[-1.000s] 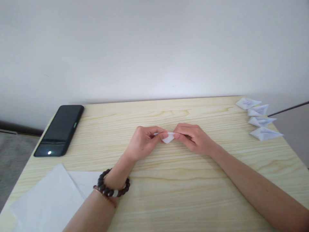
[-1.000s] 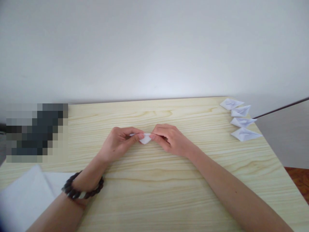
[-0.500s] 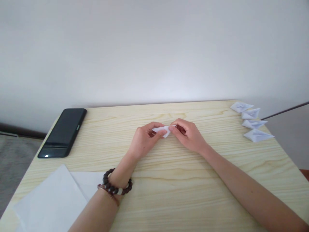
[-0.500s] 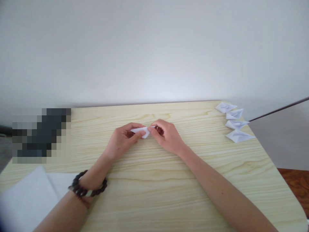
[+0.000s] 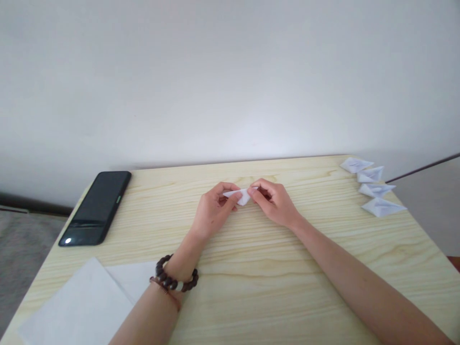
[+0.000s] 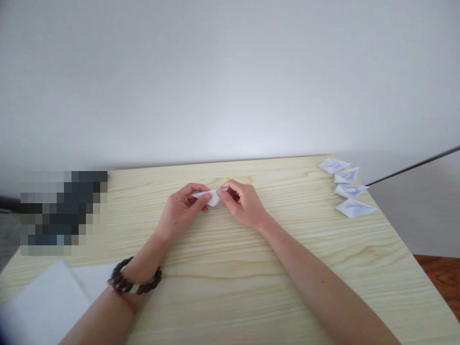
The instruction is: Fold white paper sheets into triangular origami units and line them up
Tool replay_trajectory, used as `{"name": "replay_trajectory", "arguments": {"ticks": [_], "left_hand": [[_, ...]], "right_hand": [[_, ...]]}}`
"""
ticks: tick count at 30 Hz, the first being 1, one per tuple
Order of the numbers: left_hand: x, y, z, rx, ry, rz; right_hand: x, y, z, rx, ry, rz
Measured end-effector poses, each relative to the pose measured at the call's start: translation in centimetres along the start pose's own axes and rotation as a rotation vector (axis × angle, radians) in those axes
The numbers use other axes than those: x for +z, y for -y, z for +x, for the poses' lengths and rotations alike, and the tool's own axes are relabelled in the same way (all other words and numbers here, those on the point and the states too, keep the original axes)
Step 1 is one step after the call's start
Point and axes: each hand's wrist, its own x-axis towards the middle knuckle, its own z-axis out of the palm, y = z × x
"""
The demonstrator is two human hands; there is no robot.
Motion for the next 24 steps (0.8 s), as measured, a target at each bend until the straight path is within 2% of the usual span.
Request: {"name": "replay_trajectory", "arguments": {"ticks": [6,9,18,24], "left_hand": [[-0.43,0.16,-0.46,0.051,0.101,0.069],[-0.37,0.22,-0.4,0.056,0.092,0.064],[-0.34,-0.11,-0.39,-0.053,0.007,-0.1],[-0.71,-0.49,-0.21,-0.087,0.08,-0.195]], "right_hand": [[-0.09,0.29,-0.39,-0.042,0.068,-0.035],[-0.07,0.38,-0.47,-0.033,0.079,-0.017],[-0.12,0.43,-0.73,0.013,0.087,0.099],[-0.15,0.36,-0.7,0.051,0.048,0.222]]}}
